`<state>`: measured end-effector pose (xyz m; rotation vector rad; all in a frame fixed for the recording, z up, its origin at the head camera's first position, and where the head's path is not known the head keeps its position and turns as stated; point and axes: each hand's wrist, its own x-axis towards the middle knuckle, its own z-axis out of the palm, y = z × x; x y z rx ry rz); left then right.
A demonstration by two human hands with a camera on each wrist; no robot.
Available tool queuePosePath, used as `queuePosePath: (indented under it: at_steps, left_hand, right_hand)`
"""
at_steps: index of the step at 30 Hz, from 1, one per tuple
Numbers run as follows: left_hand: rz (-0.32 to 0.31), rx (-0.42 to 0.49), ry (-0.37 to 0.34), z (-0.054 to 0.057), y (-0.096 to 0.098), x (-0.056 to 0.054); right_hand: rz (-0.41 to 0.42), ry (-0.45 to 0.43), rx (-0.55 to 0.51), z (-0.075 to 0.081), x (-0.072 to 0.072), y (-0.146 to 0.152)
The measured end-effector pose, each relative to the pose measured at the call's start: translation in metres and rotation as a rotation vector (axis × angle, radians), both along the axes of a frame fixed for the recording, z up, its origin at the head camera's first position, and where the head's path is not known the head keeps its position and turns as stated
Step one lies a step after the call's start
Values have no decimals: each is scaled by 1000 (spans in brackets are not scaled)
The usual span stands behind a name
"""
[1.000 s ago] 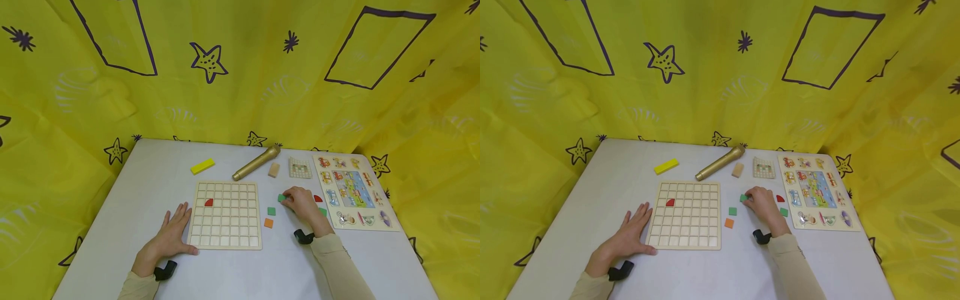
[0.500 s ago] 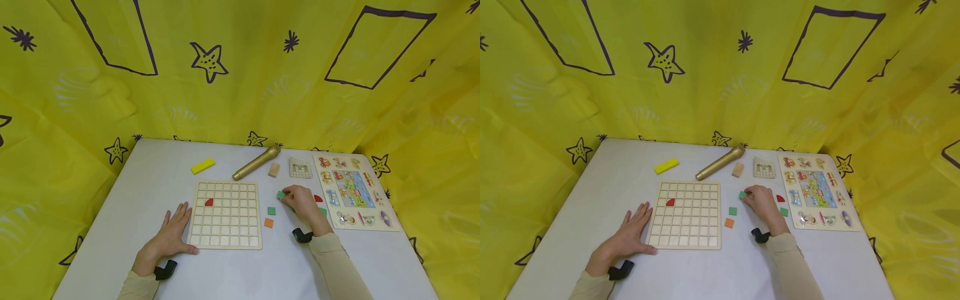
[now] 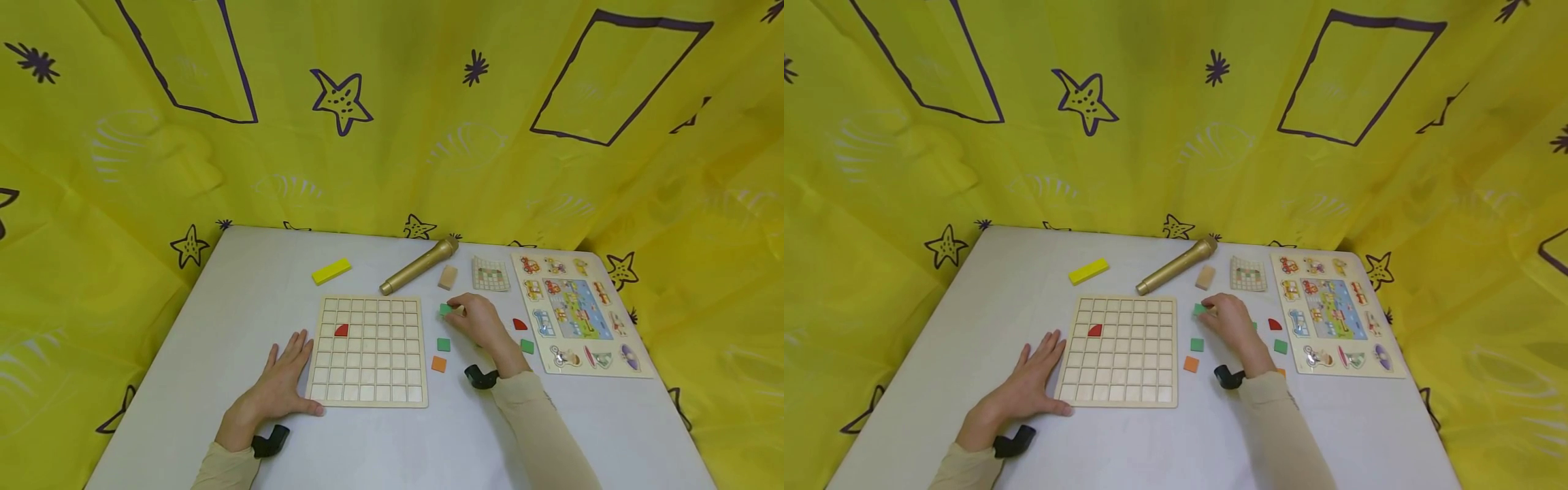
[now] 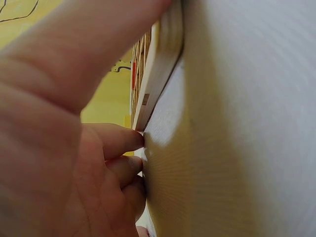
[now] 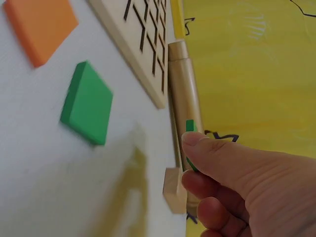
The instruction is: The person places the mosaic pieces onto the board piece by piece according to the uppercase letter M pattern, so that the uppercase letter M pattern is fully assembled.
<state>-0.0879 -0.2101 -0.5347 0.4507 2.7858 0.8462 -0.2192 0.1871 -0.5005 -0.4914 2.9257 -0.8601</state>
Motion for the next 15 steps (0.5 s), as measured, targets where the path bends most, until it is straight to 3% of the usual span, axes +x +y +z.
queuePosePath:
  at_steps: [15]
  left_hand:
    - [-3,-10,1,1,0,0]
  right_hand:
    - [82,15,-10,7,-4,-40]
